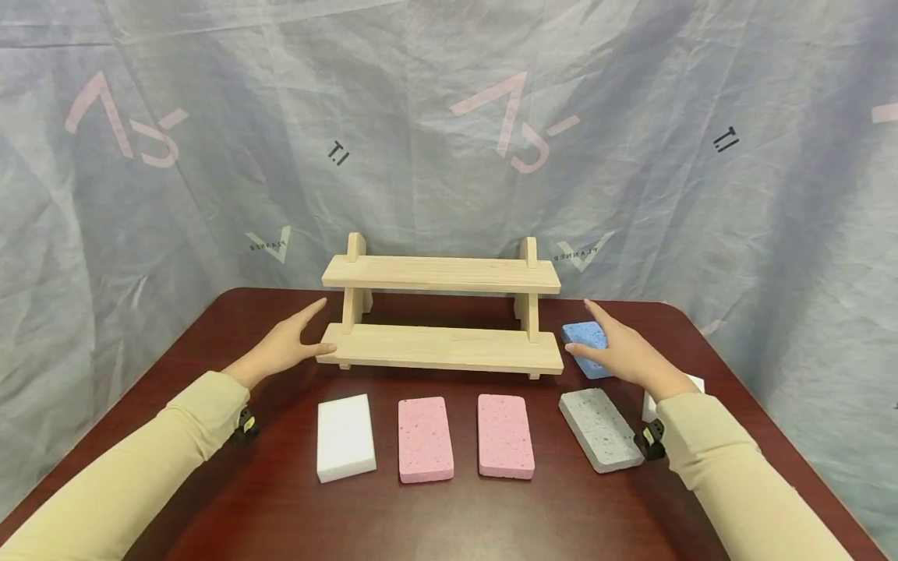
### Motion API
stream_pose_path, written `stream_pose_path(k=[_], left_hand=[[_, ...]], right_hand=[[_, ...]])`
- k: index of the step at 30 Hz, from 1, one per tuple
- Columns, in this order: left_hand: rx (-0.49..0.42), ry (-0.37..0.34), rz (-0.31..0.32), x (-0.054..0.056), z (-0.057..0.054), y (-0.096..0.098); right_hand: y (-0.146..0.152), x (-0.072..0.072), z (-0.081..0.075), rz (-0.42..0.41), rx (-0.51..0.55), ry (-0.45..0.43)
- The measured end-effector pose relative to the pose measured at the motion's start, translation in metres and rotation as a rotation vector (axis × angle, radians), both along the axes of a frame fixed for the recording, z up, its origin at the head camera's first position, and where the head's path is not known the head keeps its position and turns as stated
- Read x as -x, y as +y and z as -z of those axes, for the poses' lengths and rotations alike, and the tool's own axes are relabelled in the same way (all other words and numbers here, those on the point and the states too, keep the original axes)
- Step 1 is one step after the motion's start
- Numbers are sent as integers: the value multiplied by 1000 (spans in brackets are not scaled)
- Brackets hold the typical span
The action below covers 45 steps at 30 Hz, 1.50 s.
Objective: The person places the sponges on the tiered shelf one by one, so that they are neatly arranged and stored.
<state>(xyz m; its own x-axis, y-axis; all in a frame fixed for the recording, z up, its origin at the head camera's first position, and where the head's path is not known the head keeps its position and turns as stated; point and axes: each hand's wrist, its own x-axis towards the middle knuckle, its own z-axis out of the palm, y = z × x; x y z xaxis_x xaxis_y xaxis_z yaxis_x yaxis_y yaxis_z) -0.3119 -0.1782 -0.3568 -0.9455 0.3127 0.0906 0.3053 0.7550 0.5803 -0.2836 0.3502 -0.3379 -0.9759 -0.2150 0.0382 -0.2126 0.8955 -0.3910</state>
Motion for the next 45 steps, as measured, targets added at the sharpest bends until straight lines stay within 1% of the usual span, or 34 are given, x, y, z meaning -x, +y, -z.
stream_pose_path(k=[7, 12, 16, 18, 21, 24, 26, 27, 32, 35, 38, 42, 45], left_hand=[[-15, 10, -11, 3, 4, -2], [-17, -8, -26, 3, 5, 0], [-56, -55, -19, 2, 4, 2], [-90, -90, -12, 2, 4, 3], [-131, -134, -13, 2, 5, 4], [-156, -161, -21, 2, 5, 4], [-146, -161, -22, 2, 4, 4], [-135, -160, -22, 2, 4, 5], [-86, -166, -34, 3, 2, 8], [-92, -195, -49, 3, 4, 9], [-101, -216, -58, 2, 5, 10], [-95, -213, -64, 2, 5, 11], [-90, -212, -69, 2, 4, 12]], right_hand=[[11, 8, 8, 9, 13, 16], [22, 13, 12, 17, 77, -7], [28, 18, 15, 14, 173, -37], [30, 20, 16, 22, 207, -45], [32, 21, 16, 49, 204, -35], [32, 23, 15, 63, 194, -36], [32, 24, 15, 71, 186, -48], [33, 25, 15, 67, 198, -61], [35, 29, 16, 104, 188, -77], [36, 30, 19, 127, 187, -94], [37, 30, 22, 133, 190, -110], [43, 30, 26, 138, 213, -119], [47, 31, 30, 148, 257, -142]])
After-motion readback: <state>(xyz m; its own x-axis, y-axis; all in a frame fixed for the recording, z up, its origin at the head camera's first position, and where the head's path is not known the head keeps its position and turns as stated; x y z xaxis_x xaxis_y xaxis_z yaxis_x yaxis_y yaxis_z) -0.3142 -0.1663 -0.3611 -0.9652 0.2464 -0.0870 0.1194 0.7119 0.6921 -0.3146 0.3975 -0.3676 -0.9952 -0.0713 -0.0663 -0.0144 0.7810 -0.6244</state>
